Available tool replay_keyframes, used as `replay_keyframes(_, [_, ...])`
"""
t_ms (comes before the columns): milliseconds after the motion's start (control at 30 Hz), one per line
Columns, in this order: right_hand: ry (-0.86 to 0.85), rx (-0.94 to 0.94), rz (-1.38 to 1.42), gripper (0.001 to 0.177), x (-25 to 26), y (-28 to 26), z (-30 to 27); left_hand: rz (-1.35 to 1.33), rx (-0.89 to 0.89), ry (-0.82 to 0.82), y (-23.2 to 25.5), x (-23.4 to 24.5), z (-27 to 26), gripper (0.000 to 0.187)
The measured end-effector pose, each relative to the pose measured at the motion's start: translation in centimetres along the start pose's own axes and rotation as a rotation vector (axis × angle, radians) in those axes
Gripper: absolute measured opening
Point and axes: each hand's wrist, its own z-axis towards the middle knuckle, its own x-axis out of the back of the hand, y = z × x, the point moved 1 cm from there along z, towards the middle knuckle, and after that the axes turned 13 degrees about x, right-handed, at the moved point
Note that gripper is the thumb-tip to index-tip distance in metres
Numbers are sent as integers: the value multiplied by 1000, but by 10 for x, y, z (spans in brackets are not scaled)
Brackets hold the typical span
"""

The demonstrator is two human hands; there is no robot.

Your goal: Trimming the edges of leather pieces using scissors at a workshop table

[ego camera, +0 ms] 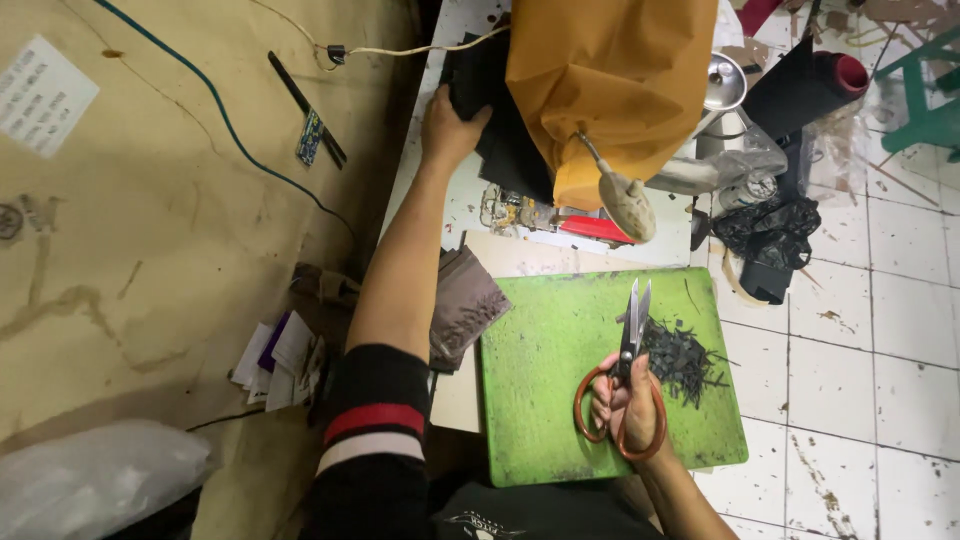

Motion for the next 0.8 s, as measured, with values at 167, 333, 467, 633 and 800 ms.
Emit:
replay_keyframes(167, [-11, -2, 31, 56, 8, 7, 2, -83, 80, -31, 24, -3, 17, 97])
replay_keyframes(333, [-44, -36, 97, 58, 19, 14, 4, -221, 154, 8, 29, -7, 27, 76])
replay_keyframes(467, [-16, -17, 81, 58, 17, 14, 4, -299, 296, -29, 48, 5, 14, 69])
replay_keyframes(633, [-16, -31, 54, 60, 21, 15, 5, -288, 326, -79, 60, 6, 1, 74])
replay_keyframes(800, [5, -67, 108, 59, 25, 19, 4, -266, 434, -145, 60, 5, -7, 98])
